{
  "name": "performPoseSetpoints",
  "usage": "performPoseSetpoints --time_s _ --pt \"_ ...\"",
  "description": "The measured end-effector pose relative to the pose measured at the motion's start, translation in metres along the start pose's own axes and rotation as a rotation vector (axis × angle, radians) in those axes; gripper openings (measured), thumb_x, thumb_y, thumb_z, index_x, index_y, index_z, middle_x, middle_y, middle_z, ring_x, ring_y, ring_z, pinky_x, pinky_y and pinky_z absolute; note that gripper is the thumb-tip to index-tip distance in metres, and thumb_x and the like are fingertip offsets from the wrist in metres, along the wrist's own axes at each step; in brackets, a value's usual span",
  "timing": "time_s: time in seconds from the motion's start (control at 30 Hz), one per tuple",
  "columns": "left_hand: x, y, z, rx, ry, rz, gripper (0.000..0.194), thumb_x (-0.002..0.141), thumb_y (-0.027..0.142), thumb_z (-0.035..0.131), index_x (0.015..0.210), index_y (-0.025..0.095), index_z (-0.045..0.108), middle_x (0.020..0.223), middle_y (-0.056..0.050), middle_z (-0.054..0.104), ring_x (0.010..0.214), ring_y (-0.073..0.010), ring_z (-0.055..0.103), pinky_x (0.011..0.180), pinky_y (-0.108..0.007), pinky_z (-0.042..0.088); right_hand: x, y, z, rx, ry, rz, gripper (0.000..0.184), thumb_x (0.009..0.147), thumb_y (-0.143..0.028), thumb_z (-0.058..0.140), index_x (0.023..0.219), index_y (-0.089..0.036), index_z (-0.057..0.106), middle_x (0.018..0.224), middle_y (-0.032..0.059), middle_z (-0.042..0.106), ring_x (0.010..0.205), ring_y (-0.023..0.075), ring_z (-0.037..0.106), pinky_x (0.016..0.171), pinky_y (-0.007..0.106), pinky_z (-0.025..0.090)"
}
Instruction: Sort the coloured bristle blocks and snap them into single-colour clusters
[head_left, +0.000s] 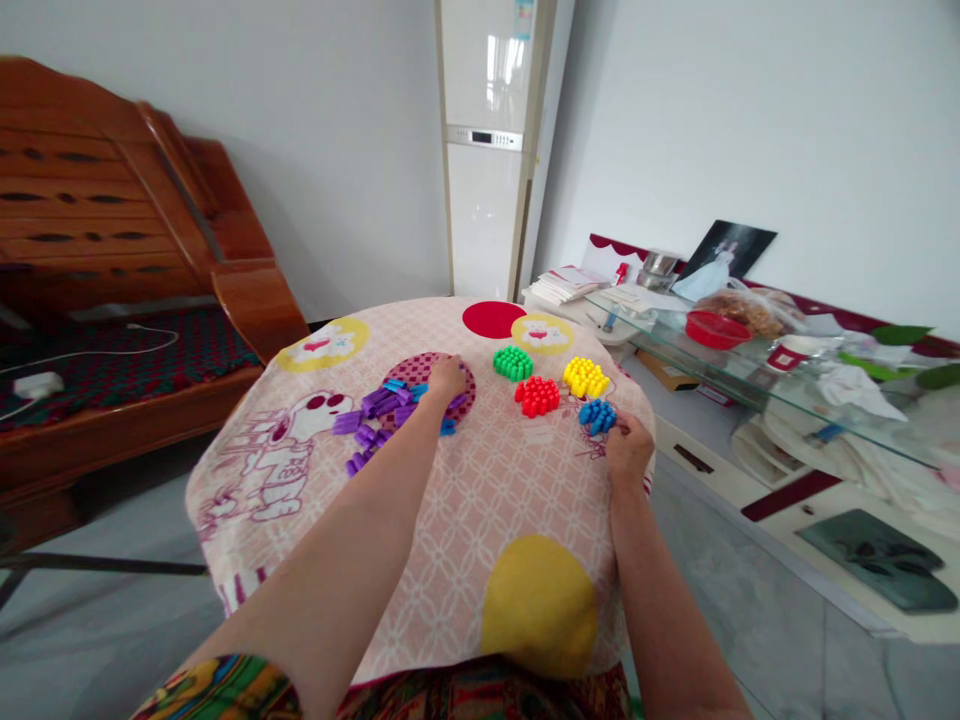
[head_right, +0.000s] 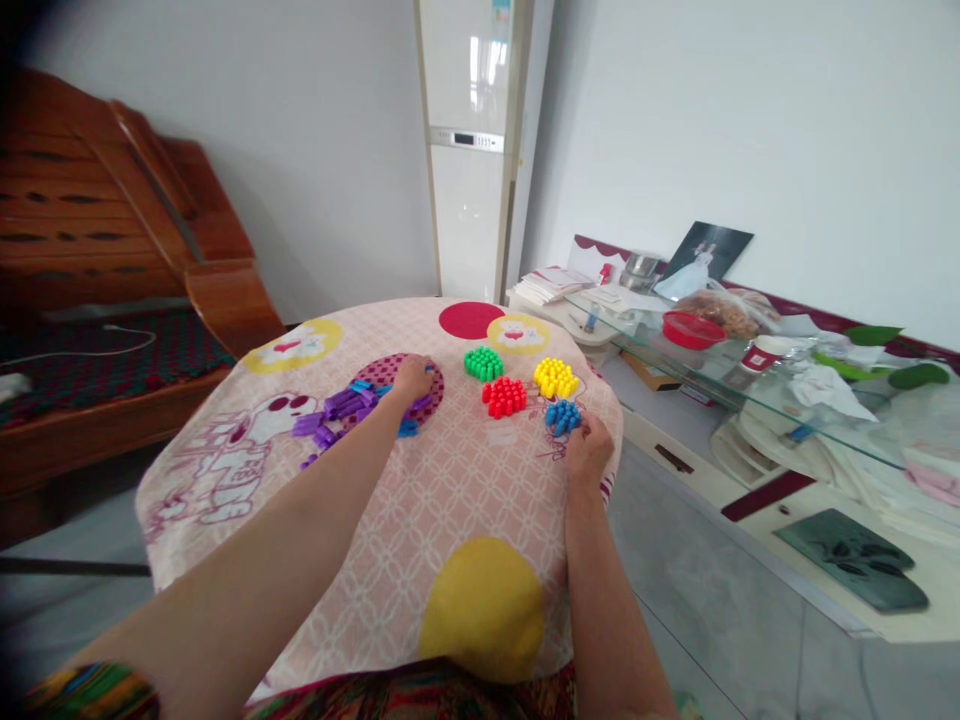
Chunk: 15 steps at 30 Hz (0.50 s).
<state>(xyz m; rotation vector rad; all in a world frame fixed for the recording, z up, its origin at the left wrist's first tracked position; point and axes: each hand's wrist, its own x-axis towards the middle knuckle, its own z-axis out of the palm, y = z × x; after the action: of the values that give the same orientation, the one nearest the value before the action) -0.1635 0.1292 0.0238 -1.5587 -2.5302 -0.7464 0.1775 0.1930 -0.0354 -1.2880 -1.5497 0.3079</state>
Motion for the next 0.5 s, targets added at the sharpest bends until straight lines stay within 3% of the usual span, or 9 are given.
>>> performPoseSetpoints --time_s 0.1,0.23,0.37,0.5 --pt "-0.006 -0.013 0.004 -0.001 -0.043 0.0 0.026 0.083 0.001 0.057 0.106 0.006 0.067 0.103 -0.012 0.07 0.097 -0.0187 0.059 0.089 -0.03 0.043 0.0 0.0 0.0 0.002 -0.009 -0.012 0.047 0.068 -0.024 0.042 0.097 -0.012 0.076 0.09 0.0123 0.076 0.082 0.0248 0.067 0.084 0.037 0.051" --pt "-0.008 -0.002 -0.004 -0.01 -0.017 -0.037 0.024 0.087 0.008 0.057 0.109 0.006 0.066 0.103 -0.013 0.071 0.094 -0.0195 0.061 0.084 -0.031 0.043 0.0 -0.001 -0.001 -0.014 -0.001 -0.022 0.045 0.068 -0.022 0.043 0.096 -0.01 0.076 0.092 0.015 0.075 0.084 0.027 0.067 0.085 0.04 0.051" --pt "-0.017 0.041 -0.019 -0.137 0.073 0.006 0.031 0.091 0.026 0.056 0.117 0.011 0.062 0.101 -0.011 0.073 0.088 -0.0187 0.064 0.079 -0.029 0.046 0.001 0.0 0.0 -0.02 0.006 -0.009 0.045 0.067 -0.023 0.043 0.095 -0.011 0.076 0.089 0.0138 0.075 0.081 0.026 0.066 0.084 0.039 0.051" --pt "-0.044 0.097 -0.017 -0.35 0.001 0.303 0.016 0.084 0.02 0.059 0.094 0.015 0.07 0.094 -0.007 0.074 0.084 -0.0166 0.065 0.08 -0.028 0.049 0.001 0.001 0.0 -0.015 0.007 -0.01 0.044 0.067 -0.023 0.044 0.095 -0.012 0.076 0.088 0.0128 0.075 0.08 0.0245 0.066 0.083 0.037 0.051"
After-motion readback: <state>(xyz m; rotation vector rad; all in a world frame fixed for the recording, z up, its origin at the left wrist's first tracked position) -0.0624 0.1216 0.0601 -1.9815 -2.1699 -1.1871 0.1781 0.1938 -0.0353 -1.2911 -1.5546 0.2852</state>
